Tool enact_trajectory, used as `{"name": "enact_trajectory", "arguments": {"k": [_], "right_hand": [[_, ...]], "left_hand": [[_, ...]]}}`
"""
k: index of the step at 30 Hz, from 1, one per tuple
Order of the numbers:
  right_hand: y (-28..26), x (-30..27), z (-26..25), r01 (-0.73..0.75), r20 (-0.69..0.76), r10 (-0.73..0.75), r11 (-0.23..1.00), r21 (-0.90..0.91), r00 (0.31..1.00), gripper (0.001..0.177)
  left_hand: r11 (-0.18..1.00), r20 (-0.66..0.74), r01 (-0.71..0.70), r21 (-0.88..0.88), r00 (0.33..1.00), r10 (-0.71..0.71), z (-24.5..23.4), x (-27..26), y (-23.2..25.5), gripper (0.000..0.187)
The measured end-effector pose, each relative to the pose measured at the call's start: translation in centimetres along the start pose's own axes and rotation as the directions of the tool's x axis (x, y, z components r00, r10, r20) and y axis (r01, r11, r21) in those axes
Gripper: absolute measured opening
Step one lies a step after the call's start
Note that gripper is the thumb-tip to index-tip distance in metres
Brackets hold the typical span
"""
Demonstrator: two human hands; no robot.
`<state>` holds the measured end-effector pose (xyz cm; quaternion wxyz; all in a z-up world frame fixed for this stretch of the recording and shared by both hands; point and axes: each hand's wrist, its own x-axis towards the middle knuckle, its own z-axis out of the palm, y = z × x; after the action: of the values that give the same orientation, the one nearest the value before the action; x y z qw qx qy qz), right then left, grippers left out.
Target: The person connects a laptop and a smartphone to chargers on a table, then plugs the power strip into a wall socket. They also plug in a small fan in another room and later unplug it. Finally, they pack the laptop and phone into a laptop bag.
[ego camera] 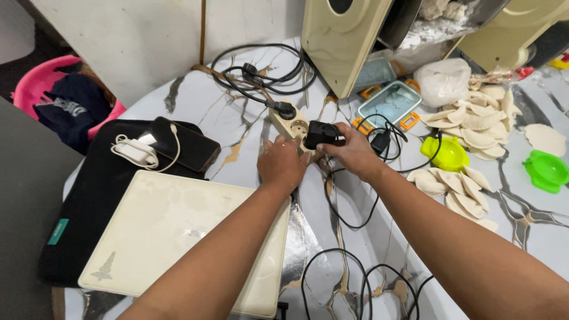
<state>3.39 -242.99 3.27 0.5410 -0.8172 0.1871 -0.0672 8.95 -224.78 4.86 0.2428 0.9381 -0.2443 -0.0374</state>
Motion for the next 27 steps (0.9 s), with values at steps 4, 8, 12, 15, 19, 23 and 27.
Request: {"name": "enact_trajectory", "arguments": {"k": [4, 8, 12, 15, 19, 23, 27], "right_hand": [[0.0, 0.2, 0.0, 0.086, 0.039, -0.086, 0.996, -0.005, 0.996, 0.039], [0.0, 0.4, -0.4, 0.134, 0.062, -0.129, 0.988, -0.071, 0.990, 0.034], [-0.2, 0.5, -0.5, 0.193, 0.103, -0.187, 0.980, -0.048, 0.977, 0.033], [-0.8, 0.5, -0.3, 0.164, 0.111, -0.154, 0.983, -0.086, 0.982, 0.034], [-2.0, 0.0, -0.4, 0.203, 0.072, -0.191, 0.940, -0.274, 0.979, 0.035], [-3.0, -0.4, -0.8, 0.126, 0.047, -0.118, 0.955, -0.267, 0.992, 0.036], [-3.2, -1.3, -0.7, 0.070, 0.029, -0.064, 0.911, -0.407, 0.998, 0.040]], "left_hand": [[0.997, 0.008, 0.076, 0.017, 0.997, -0.076, -0.9, -0.3, 0.9, 0.046], [0.987, 0.124, 0.157, 0.039, 0.979, -0.160, -2.4, 0.2, 1.2, 0.046], [0.984, 0.163, 0.157, 0.088, 0.972, -0.169, -2.9, 1.0, 1.2, 0.046], [0.985, 0.178, 0.138, 0.100, 0.972, -0.154, -2.7, 1.5, 1.0, 0.041], [0.985, 0.135, 0.140, 0.101, 0.979, -0.153, -2.3, 1.8, 1.1, 0.043], [0.981, 0.119, 0.069, 0.181, 0.989, -0.091, -1.9, 2.3, 1.8, 0.050], [0.983, 0.070, 0.003, 0.185, 0.997, -0.016, -1.1, 1.9, 1.4, 0.055]]}}
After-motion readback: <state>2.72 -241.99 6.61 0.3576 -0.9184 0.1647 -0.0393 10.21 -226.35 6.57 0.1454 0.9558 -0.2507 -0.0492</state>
